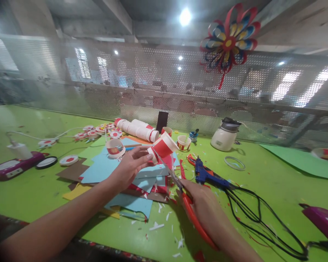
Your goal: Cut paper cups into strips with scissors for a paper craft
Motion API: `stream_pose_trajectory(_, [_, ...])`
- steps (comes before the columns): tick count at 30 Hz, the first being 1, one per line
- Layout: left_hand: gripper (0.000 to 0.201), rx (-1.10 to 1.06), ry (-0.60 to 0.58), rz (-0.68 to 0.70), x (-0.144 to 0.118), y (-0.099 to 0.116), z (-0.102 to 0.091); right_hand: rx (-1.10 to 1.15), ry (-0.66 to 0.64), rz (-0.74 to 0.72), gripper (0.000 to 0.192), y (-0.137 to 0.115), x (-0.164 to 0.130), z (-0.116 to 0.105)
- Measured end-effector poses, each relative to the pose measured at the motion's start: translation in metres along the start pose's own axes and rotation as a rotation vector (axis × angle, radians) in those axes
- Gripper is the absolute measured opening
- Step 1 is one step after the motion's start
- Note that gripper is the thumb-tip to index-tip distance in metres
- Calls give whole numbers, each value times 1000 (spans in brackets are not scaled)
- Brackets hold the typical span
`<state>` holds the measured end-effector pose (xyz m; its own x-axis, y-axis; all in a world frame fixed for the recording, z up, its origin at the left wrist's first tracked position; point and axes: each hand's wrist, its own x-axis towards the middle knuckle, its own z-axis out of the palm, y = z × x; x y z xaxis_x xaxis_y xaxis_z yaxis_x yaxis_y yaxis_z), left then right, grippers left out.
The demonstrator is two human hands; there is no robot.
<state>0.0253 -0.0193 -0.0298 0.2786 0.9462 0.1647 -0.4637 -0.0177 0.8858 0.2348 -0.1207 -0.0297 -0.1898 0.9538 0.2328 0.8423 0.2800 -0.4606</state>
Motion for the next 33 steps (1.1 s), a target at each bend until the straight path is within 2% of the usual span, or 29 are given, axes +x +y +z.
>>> stream_pose_trajectory(6, [38, 157, -7, 55, 0, -4, 1, 49, -14, 2, 37, 0, 3, 1])
stream_pose_trajectory(13, [41, 226, 9, 114, -2, -3, 2, 44, -5, 5, 35, -9, 1, -5])
stream_pose_trajectory(21, [53, 196, 43, 57, 1, -6, -1, -9, -45, 55, 36, 0, -1, 0])
stream_pose_trajectory(26, [48, 271, 79, 53, 4, -7, -3, 16, -106, 76, 42, 1, 3, 1])
stream_pose_trajectory(30, [52, 235, 110, 31, 6, -9, -4, 44, -47, 43, 36, 3, 4, 1])
stream_pose_trajectory(33, [55, 155, 89, 12, 6, -11, -6, 73, -25, 19, 36, 6, 5, 0])
